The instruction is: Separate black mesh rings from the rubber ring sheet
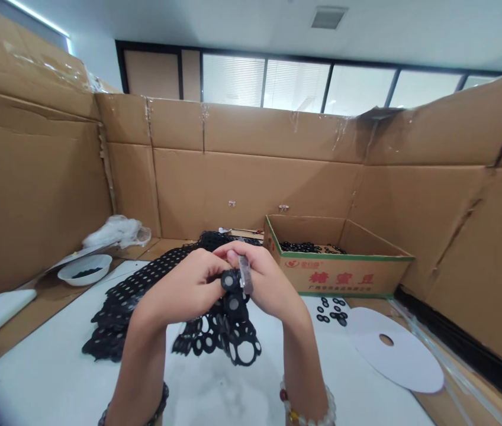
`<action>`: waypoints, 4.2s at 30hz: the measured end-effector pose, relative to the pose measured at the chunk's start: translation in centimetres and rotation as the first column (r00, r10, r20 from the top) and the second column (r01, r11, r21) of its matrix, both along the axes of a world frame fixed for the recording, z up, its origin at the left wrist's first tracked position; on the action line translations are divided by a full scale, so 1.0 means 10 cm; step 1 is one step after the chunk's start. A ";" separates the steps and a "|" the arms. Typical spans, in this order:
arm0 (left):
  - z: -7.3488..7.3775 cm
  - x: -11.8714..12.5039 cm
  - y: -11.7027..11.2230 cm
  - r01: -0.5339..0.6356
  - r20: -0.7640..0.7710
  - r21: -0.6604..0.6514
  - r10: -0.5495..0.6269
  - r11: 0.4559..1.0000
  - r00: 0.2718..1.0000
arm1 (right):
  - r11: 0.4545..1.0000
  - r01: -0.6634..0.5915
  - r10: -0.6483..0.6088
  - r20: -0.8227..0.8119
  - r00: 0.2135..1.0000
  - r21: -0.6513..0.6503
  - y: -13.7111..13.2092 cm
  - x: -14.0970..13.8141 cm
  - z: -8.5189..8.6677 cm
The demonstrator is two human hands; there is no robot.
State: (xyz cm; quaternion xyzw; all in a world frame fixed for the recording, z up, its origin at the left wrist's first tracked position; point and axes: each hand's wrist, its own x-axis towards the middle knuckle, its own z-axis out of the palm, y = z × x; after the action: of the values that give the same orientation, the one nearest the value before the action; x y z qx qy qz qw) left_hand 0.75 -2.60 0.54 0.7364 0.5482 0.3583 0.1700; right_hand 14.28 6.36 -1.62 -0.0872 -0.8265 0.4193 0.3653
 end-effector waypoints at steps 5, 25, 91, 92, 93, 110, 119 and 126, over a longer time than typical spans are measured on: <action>-0.03 -0.04 0.04 0.144 0.102 -0.007 -0.143 0.990 0.984 | 0.995 -0.056 0.053 -0.047 0.997 -0.081 0.03 0.02 0.00; -0.05 -0.33 0.17 -0.037 0.503 -0.018 0.041 0.999 0.863 | 0.873 0.467 -0.488 -0.269 0.830 -0.140 0.08 0.17 0.06; -0.09 -0.11 0.28 -0.048 0.727 0.109 -0.047 0.993 0.685 | 0.968 0.221 -0.241 -0.188 0.952 -0.122 -0.21 0.39 0.04; -0.08 -0.10 0.27 -0.049 0.736 0.110 -0.048 0.993 0.675 | 0.971 0.215 -0.230 -0.163 0.959 -0.106 -0.24 0.36 0.03; -0.08 -0.10 0.26 -0.049 0.745 0.111 -0.051 0.993 0.665 | 0.970 0.225 -0.237 -0.150 0.960 -0.091 -0.26 0.34 0.03; 0.04 -0.04 -0.06 -0.018 0.857 0.179 -0.147 0.984 0.494 | 0.740 0.466 -0.146 -0.560 0.815 0.485 -0.52 0.17 0.10; 0.08 -0.02 -0.20 -0.071 0.867 0.220 -0.162 0.973 0.471 | 0.673 0.518 -0.034 -0.678 0.734 0.528 -0.53 0.08 0.11; 0.11 0.00 -0.28 -0.179 0.823 0.235 -0.098 0.955 0.560 | 0.626 0.564 -0.083 -0.673 0.735 0.538 -0.57 0.06 0.10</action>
State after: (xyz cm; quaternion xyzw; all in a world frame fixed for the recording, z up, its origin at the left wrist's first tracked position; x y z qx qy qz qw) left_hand 0.79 -5.40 1.64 0.4855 0.3618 0.7420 0.2879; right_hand 14.84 0.70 -0.67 0.0398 -0.7326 -0.0084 0.6795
